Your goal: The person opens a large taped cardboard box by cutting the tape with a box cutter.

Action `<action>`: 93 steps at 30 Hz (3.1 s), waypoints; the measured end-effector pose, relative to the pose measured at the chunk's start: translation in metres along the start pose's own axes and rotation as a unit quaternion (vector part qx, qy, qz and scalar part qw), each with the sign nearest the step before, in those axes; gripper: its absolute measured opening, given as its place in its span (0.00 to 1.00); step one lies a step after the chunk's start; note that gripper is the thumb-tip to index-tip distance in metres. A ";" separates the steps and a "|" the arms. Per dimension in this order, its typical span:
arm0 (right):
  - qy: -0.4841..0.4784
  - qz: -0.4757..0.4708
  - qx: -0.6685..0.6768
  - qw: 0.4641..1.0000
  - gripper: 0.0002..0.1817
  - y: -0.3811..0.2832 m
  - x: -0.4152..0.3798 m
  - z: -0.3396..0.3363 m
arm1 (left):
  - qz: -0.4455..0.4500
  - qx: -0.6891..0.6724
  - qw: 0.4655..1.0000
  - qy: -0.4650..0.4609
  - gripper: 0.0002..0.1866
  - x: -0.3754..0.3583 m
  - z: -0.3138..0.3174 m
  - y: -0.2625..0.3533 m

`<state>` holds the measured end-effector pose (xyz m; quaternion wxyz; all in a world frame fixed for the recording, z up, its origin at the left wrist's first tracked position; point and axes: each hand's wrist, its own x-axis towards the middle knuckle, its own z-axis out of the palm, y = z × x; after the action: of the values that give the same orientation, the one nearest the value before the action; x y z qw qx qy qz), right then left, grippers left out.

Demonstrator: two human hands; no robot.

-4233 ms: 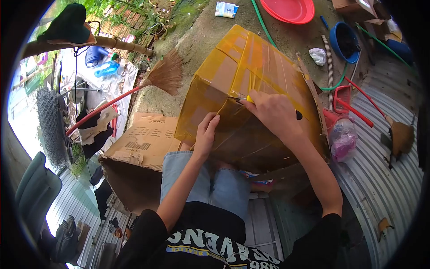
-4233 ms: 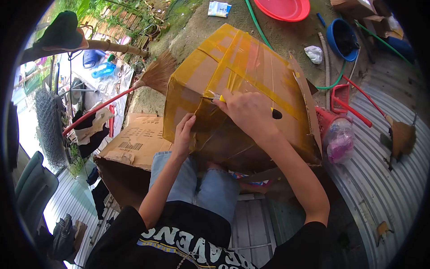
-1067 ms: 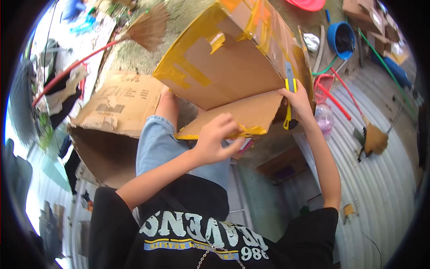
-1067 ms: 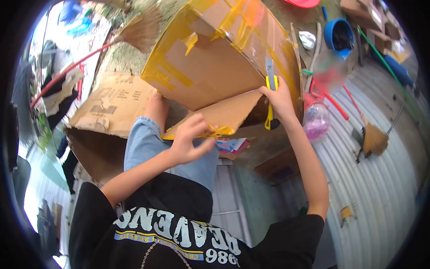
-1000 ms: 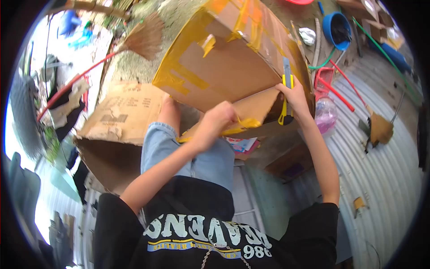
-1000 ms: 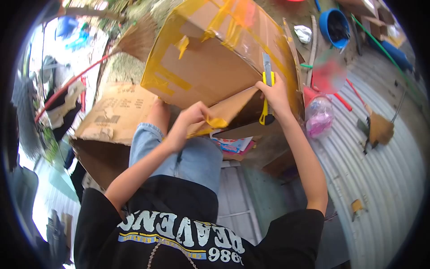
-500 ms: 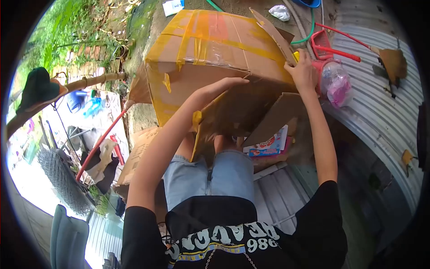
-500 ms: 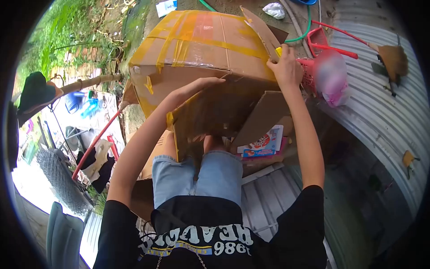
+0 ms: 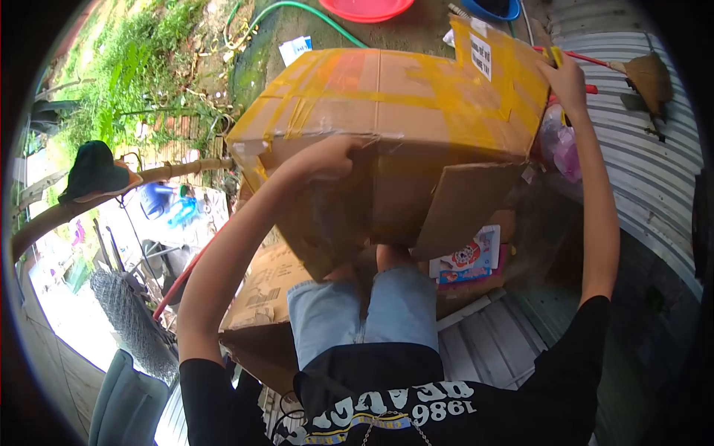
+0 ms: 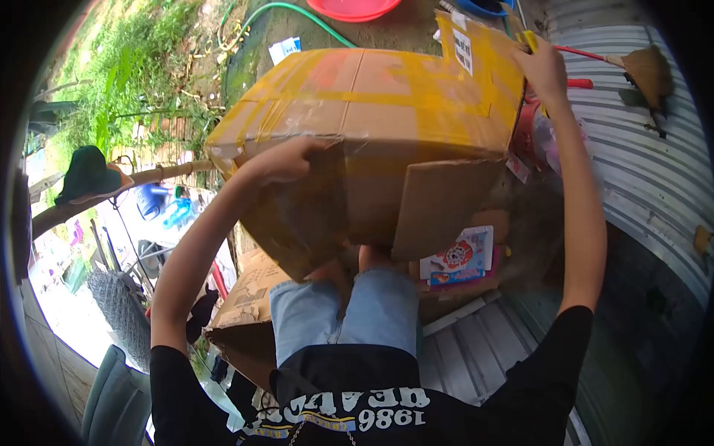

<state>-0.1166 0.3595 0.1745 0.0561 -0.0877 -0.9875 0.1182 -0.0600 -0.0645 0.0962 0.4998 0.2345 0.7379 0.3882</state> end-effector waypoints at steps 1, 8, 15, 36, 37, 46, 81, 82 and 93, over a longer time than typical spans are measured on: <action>0.021 0.003 0.047 0.999 0.16 0.012 0.005 -0.011 | 0.005 0.031 0.999 0.038 0.31 -0.019 -0.004 0.002; 0.109 0.148 0.244 0.952 0.17 -0.029 -0.093 -0.139 | -0.038 0.119 0.972 0.198 0.26 -0.108 0.020 0.018; 0.150 0.273 0.322 0.894 0.11 0.013 -0.217 -0.086 | -0.009 0.155 0.954 0.257 0.26 -0.061 0.079 -0.040; -0.214 0.393 0.233 0.864 0.12 -0.015 -0.398 0.093 | -0.335 -0.104 0.824 0.445 0.34 0.011 0.146 -0.230; -0.218 0.387 0.229 0.866 0.12 -0.019 -0.395 0.093 | -0.343 -0.097 0.823 0.443 0.34 0.014 0.149 -0.227; -0.253 0.198 0.127 0.939 0.16 -0.045 -0.305 0.098 | -0.268 -0.311 0.782 0.468 0.23 -0.007 0.150 -0.291; -0.446 -0.700 -0.125 0.544 0.07 -0.364 -0.077 0.391 | -0.280 -0.272 0.662 0.640 0.23 -0.025 0.150 -0.204; -0.405 -0.740 -0.153 0.515 0.05 -0.364 -0.078 0.391 | -0.270 -0.252 0.693 0.619 0.23 -0.016 0.151 -0.202; -0.400 -0.719 -0.333 0.461 0.06 -0.385 -0.110 0.388 | -0.237 -0.310 0.826 0.406 0.23 -0.022 0.140 -0.236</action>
<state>-0.1213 -0.1164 -0.1165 -0.3137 0.6979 -0.5801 -0.2794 0.0875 -0.1718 -0.1098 0.2780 -0.2937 0.7482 0.5260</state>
